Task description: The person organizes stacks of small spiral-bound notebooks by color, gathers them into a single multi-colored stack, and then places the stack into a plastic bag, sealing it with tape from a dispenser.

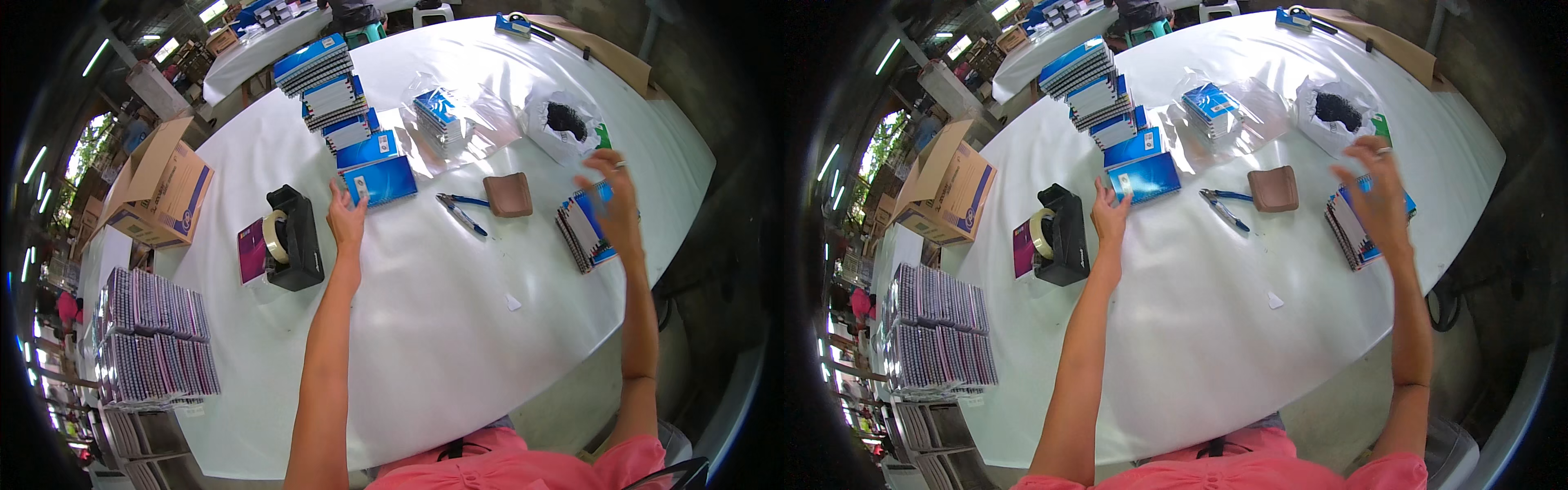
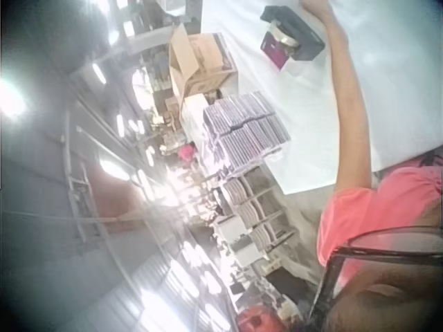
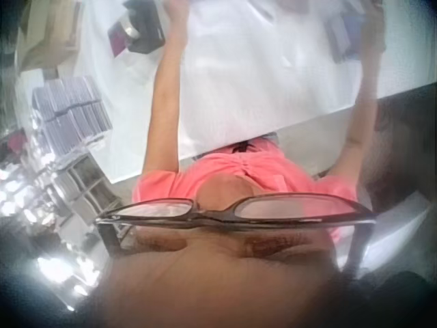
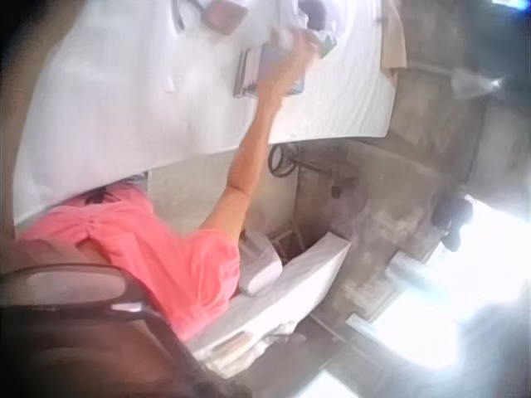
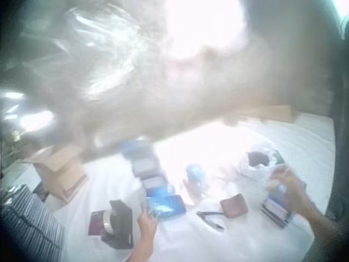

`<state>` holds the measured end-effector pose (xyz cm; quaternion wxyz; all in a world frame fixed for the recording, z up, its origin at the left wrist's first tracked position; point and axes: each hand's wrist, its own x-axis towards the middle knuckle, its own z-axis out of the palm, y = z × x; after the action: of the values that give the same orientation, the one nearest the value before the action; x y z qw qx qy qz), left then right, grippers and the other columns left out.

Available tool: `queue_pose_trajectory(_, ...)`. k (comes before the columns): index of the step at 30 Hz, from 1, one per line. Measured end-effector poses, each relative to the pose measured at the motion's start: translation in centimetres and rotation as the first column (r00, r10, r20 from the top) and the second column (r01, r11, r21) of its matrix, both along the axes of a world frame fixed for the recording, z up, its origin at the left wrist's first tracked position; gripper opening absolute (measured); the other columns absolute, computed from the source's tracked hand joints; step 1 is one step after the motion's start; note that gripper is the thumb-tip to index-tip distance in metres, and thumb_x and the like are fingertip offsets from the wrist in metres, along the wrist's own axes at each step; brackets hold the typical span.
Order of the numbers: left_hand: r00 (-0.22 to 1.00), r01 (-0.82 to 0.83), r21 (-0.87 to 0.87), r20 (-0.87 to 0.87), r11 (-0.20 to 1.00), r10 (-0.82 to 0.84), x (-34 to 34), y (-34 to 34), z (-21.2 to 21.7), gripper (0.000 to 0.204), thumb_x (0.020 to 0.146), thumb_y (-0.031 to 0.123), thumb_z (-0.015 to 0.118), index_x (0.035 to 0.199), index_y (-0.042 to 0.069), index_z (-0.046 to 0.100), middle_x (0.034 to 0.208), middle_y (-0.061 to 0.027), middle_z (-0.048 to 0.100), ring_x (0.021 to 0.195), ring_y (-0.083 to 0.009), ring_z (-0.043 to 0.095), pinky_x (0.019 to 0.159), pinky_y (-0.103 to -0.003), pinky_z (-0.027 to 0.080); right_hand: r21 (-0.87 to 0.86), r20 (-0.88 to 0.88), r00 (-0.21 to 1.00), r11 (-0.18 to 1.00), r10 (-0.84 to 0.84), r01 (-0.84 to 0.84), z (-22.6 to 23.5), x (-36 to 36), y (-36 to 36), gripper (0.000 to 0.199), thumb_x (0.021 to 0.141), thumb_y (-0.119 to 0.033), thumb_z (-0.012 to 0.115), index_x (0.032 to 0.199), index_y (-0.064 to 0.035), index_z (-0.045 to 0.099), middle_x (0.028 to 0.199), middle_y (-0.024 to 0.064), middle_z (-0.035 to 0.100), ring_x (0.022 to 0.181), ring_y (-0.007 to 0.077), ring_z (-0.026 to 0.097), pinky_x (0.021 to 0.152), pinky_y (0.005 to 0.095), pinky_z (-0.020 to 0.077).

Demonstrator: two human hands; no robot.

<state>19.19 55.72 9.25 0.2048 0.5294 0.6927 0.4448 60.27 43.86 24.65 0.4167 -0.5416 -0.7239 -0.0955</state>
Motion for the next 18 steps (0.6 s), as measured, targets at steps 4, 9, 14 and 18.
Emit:
queue_pose_trajectory(4, 0.896, 0.152, 0.278, 0.367, 0.948, -0.251, 1.6, -4.9, 0.6, 0.075, 0.081, -0.007, 0.063, 0.146, 0.006, 0.027, 0.12, -0.0185, 0.061, 0.111, -0.0161, 0.058, 0.086, -0.023, 0.046, -0.391, -0.319, 0.918, 0.85, 0.235, -0.353, -2.0, -7.9, 2.7, 0.024, 0.082, -0.014, 0.07, 0.098, 0.0014, 0.062, 0.1, 0.013, 0.061, 0.094, 0.0244, 0.058, 0.081, 0.0341, 0.0471)
queue_pose_trajectory(9, 0.801, 0.155, 0.172, 0.554, 0.973, -0.225, 0.4, -10.3, -0.2, 0.071, 0.082, -0.008, 0.06, 0.145, 0.006, 0.03, 0.124, -0.0154, 0.058, 0.105, -0.0159, 0.059, 0.082, -0.025, 0.05, -0.514, -0.462, 0.84, 0.686, 0.283, -0.514, -9.1, -15.1, 10.5, 0.039, 0.082, -0.026, 0.071, 0.107, 0.0015, 0.061, 0.1, 0.0145, 0.063, 0.094, 0.0231, 0.062, 0.081, 0.0335, 0.0498)
queue_pose_trajectory(14, 0.728, 0.177, 0.17, 0.64, 0.969, -0.245, -0.3, -13.4, 0.1, 0.072, 0.082, -0.007, 0.06, 0.146, 0.006, 0.029, 0.125, -0.0158, 0.058, 0.106, -0.0137, 0.058, 0.085, -0.024, 0.048, -0.601, -0.59, 0.777, 0.523, 0.22, -0.605, -12.1, -20.0, 13.1, 0.049, 0.079, -0.031, 0.074, 0.112, 0.0009, 0.058, 0.101, 0.0148, 0.064, 0.094, 0.0245, 0.062, 0.083, 0.034, 0.0496)
queue_pose_trajectory(18, 0.718, 0.176, 0.228, 0.636, 0.958, -0.283, -0.4, -13.7, 0.2, 0.067, 0.084, -0.009, 0.058, 0.144, 0.002, 0.031, 0.118, -0.0146, 0.062, 0.101, -0.0091, 0.057, 0.09, -0.024, 0.043, -0.691, -0.619, 0.762, 0.327, 0.193, -0.644, -11.7, -21.1, 12.1, 0.036, 0.077, -0.023, 0.076, 0.093, 0.0057, 0.061, 0.081, 0.0097, 0.06, 0.077, 0.018, 0.056, 0.066, 0.0323, 0.0457)
